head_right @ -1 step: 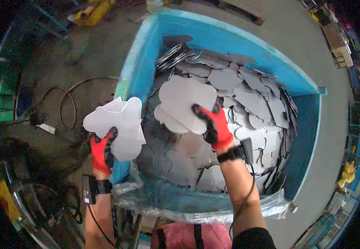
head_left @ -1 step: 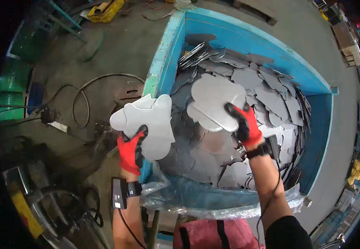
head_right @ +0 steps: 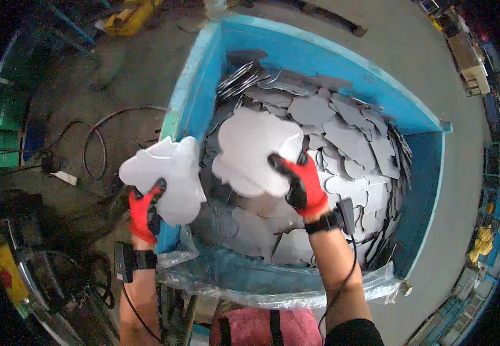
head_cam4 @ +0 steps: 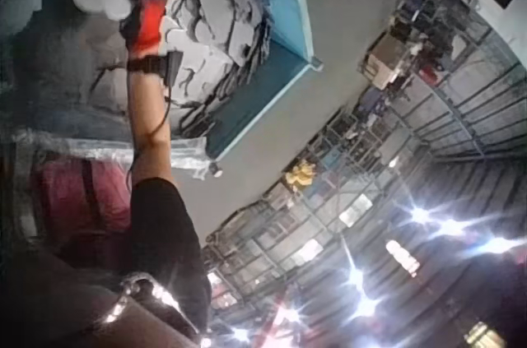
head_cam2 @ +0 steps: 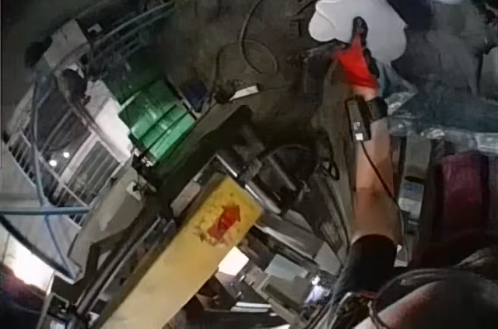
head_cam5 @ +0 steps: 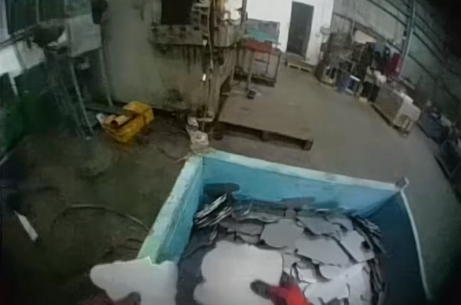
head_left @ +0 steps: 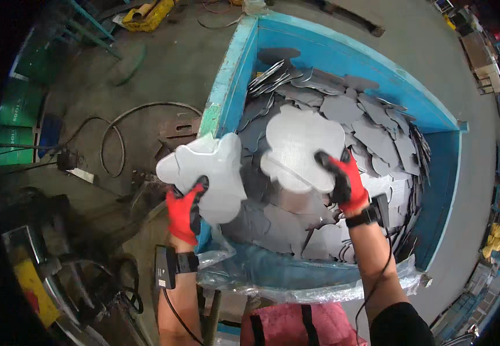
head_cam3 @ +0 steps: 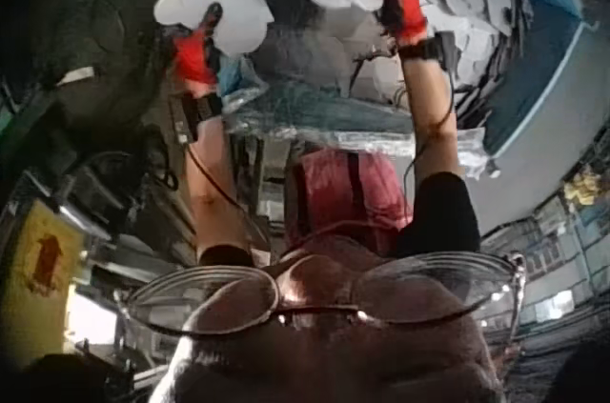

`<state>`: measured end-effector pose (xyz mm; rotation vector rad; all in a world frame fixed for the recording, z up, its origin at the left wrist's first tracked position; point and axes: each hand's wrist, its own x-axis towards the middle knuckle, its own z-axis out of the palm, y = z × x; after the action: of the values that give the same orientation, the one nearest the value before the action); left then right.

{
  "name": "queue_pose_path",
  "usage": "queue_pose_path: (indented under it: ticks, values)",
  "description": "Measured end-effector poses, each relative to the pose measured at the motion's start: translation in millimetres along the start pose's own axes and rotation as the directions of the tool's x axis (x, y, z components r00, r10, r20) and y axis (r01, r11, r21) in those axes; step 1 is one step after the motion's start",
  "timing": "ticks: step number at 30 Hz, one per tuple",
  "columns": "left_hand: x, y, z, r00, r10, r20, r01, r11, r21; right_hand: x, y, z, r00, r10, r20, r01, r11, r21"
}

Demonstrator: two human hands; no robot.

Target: Operating an industrial press to stamp metal components from flat sheets.

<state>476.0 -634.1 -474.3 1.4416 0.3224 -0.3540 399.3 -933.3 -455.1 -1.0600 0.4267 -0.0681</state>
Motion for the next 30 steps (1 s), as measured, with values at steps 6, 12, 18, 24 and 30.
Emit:
queue_pose_path:
  ticks: [6, 12, 18, 24, 30]
  values:
    - [-114, -15, 20, 0.962, -0.268, -0.057, 0.211, 0.859, -0.467, -73, -23, 48, 0.973, 0.226, -0.041, -0.229, 0.936, -0.267]
    - [-150, -10, 14, 0.928, -0.280, 0.245, 0.372, 0.717, -0.590, -91, -39, 85, 0.978, 0.169, 0.126, 0.015, 0.537, -0.843]
    - [-137, 2, 29, 0.936, -0.353, 0.011, 0.335, 0.878, -0.343, -85, -31, 84, 0.970, 0.106, 0.217, 0.195, 0.183, -0.964]
    - [-79, 26, -5, 0.994, -0.108, 0.011, 0.107, 0.958, -0.267, -23, 20, -46, 0.991, 0.124, -0.040, -0.129, 0.977, -0.172]
    - [-26, 3, 3, 0.984, 0.106, -0.146, -0.121, 0.988, -0.097, 95, 34, -138, 0.871, 0.408, -0.273, -0.274, 0.866, 0.419]
